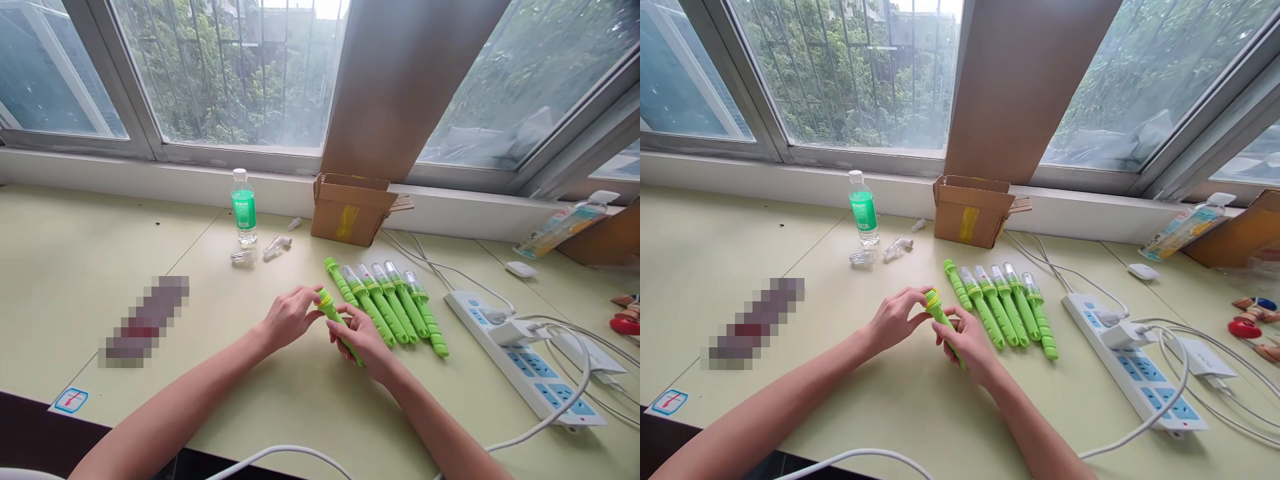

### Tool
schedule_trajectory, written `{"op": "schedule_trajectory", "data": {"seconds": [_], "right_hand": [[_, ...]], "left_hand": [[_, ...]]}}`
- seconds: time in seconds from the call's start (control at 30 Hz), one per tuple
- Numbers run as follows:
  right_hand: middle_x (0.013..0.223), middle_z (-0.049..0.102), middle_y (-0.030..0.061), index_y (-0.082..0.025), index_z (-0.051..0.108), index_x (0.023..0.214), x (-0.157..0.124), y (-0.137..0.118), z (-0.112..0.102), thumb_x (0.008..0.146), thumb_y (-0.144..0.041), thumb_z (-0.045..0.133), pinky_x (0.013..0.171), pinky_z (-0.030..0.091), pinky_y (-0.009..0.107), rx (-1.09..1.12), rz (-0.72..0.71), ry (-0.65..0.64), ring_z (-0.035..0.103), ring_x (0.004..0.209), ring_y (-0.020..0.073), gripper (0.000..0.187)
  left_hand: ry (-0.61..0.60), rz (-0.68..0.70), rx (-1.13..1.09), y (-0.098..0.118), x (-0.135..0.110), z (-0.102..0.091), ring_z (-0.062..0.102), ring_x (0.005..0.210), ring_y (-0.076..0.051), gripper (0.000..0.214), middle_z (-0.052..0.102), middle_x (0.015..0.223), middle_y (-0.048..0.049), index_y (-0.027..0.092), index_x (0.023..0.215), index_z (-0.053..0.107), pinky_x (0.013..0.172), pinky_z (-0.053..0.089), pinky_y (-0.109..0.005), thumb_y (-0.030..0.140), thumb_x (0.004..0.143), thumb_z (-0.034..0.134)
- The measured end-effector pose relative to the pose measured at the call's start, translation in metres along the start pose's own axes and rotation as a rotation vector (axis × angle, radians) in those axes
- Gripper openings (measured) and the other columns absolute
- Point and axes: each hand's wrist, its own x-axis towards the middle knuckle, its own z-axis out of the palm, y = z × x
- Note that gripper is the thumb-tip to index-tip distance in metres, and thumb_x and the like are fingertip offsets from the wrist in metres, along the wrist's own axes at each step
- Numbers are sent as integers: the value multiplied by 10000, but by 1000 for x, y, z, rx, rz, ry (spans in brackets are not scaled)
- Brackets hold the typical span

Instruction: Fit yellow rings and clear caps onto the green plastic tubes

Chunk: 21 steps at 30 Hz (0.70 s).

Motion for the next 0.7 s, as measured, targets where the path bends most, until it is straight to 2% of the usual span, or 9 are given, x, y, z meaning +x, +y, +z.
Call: {"op": "schedule_trajectory", "data": {"seconds": [0.2,0.33,0.47,0.53,0.6,0.7], "right_hand": [[737,627,10,-201,585,911,1,-2,-4,782,-516,654,387,370,227,-6,-53,8,503,450,98,348],[636,576,1,-181,604,776,1,-2,-5,830,-521,600,450,411,239,-32,-89,-21,515,491,110,344],[515,491,-24,-176,576,707,1,-1,-3,865,-557,527,413,365,229,-37,-67,-49,467,438,102,415],[525,488,-26,-176,559,690,1,-1,-2,853,-579,523,367,321,218,-34,-39,-52,447,410,92,437],[590,534,-18,-181,561,747,1,0,-1,828,-592,545,330,289,208,-22,-13,-52,444,394,85,419],[662,579,-27,-211,540,951,0,1,1,772,-555,631,312,291,194,-9,15,-33,439,383,78,398]], "left_hand": [[5,41,22,-2,1,-1,684,981,-185,53,690,1125,-96,192,897,538,708,585,-276,210,881,585],[-10,34,14,-3,1,-3,672,990,-180,112,676,1156,-74,201,935,534,734,585,-289,259,872,607],[-69,17,14,-3,0,-2,655,1025,-221,269,643,1194,-111,198,981,511,688,584,-313,351,821,665],[-73,13,10,-3,0,0,645,1045,-224,260,635,1198,-121,196,979,500,684,583,-311,339,829,656],[-59,23,10,-3,-1,1,633,1071,-219,185,635,1199,-119,197,954,494,695,581,-304,290,855,620],[-44,46,12,-4,-1,2,624,1093,-214,111,642,1200,-109,201,922,490,704,578,-296,199,864,585]]}}
